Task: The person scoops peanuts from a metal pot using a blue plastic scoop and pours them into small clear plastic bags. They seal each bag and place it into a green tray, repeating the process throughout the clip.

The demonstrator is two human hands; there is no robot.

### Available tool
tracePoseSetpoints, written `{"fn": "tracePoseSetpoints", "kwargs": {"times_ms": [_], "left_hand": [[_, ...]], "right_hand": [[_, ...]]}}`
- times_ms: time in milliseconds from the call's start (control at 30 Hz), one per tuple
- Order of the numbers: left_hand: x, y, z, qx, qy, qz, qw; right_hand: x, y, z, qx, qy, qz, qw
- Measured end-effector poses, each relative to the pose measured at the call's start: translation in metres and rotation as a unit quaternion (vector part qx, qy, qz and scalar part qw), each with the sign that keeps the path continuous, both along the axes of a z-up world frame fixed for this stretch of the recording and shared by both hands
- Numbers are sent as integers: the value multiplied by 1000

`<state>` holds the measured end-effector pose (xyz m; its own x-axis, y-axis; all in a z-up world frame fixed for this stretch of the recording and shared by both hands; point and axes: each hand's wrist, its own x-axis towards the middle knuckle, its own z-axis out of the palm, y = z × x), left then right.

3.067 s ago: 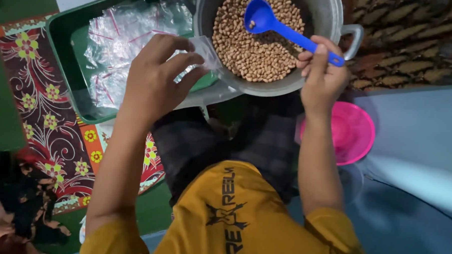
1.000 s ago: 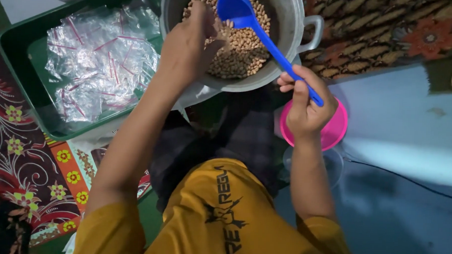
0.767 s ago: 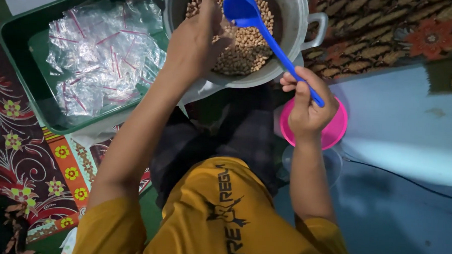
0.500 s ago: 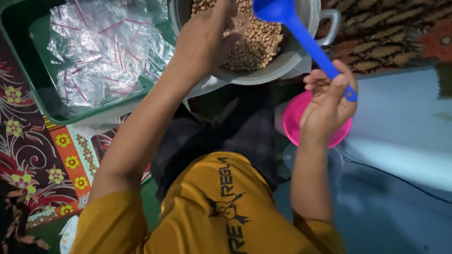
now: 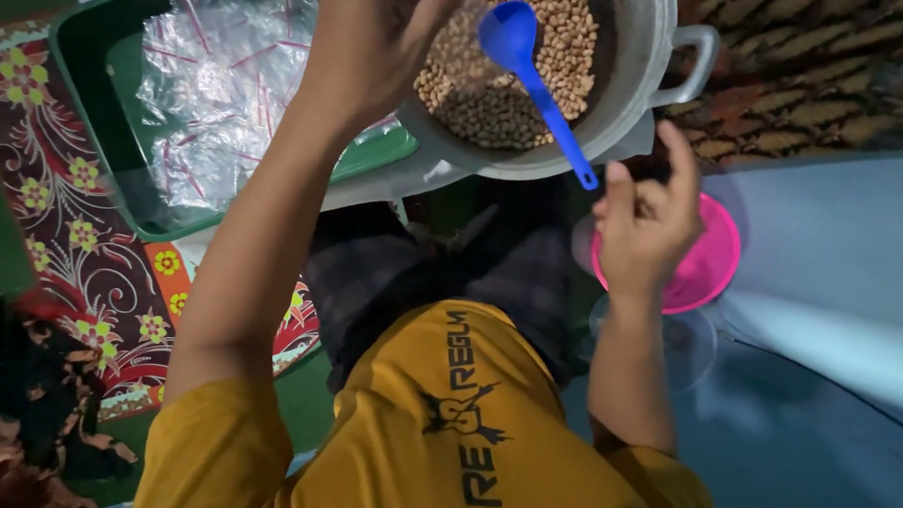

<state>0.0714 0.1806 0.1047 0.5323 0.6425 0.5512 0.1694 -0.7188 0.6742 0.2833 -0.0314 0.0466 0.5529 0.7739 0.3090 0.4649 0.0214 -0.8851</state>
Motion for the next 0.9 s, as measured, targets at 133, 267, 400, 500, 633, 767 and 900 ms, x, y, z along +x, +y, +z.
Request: {"fn": "tracePoseSetpoints", "kwargs": {"times_ms": [133, 267, 400, 500, 633, 767, 900], "left_hand": [[0, -13, 3, -21, 41, -7, 999], [7, -71, 6, 67, 126, -59, 988], [-9, -127, 29, 88, 124, -107, 983], [-23, -147, -19, 30, 91, -36, 995], [-39, -170, -48, -155, 23, 34, 987], [-46, -191, -78, -161, -3, 77, 984], [-47, -201, -69, -150, 13, 75, 986]], "right_hand": [[3, -12, 2, 67, -131, -45, 988], [-16, -11, 27, 78, -101, 51, 990], [-29, -7, 28, 129, -135, 171, 967], [-41, -1, 20, 162, -89, 216, 959], [-56, 0, 11, 149, -56, 308, 938], [-62, -10, -11, 117, -72, 370, 919], [-56, -18, -33, 57, -96, 395, 912]]}}
